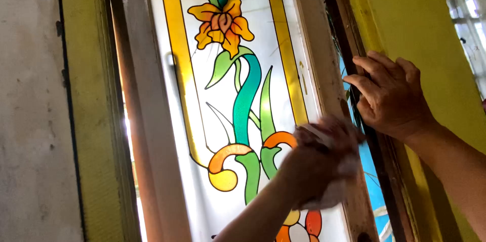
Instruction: Cleaning a stained glass window using a cloth and a spray bottle.
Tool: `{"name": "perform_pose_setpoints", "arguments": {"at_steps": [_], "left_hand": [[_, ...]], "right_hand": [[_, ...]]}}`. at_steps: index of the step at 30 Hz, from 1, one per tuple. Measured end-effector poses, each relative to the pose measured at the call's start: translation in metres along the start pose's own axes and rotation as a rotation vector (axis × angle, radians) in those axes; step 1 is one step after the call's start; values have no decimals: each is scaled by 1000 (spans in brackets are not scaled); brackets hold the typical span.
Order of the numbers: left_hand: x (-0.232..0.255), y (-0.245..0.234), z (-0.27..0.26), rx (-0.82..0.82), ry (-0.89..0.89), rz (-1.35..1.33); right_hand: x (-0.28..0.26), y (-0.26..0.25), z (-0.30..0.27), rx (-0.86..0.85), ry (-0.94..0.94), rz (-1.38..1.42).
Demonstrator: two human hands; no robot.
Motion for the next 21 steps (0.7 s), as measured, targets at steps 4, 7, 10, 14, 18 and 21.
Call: {"name": "perform_pose_setpoints", "arguments": {"at_steps": [4, 7, 10, 14, 18, 21], "left_hand": [[-4, 7, 2, -30, 96, -144], [-24, -32, 19, 204, 122, -99], [-73, -62, 35, 233, -79, 173], [-117, -93, 28, 588, -135, 173], [-137, -103, -1, 578, -371, 520], [-129, -107, -50, 747, -552, 516]], "right_hand": [[0, 1, -1, -19, -19, -40], [-1, -4, 0, 17, -21, -34], [-4, -5, 3, 11, -45, 10], [-1, -2, 5, 6, -32, 35], [2, 0, 0, 9, -18, 24], [4, 2, -1, -9, -32, 8]]}}
Point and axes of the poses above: each hand's wrist, its own z-axis towards the middle knuckle, its own y-axis out of the palm, x = y × z, the point moved 7 cm from there along z, towards the middle knuckle, and after that the axes turned 1 degree about z, right-handed, at the moved point
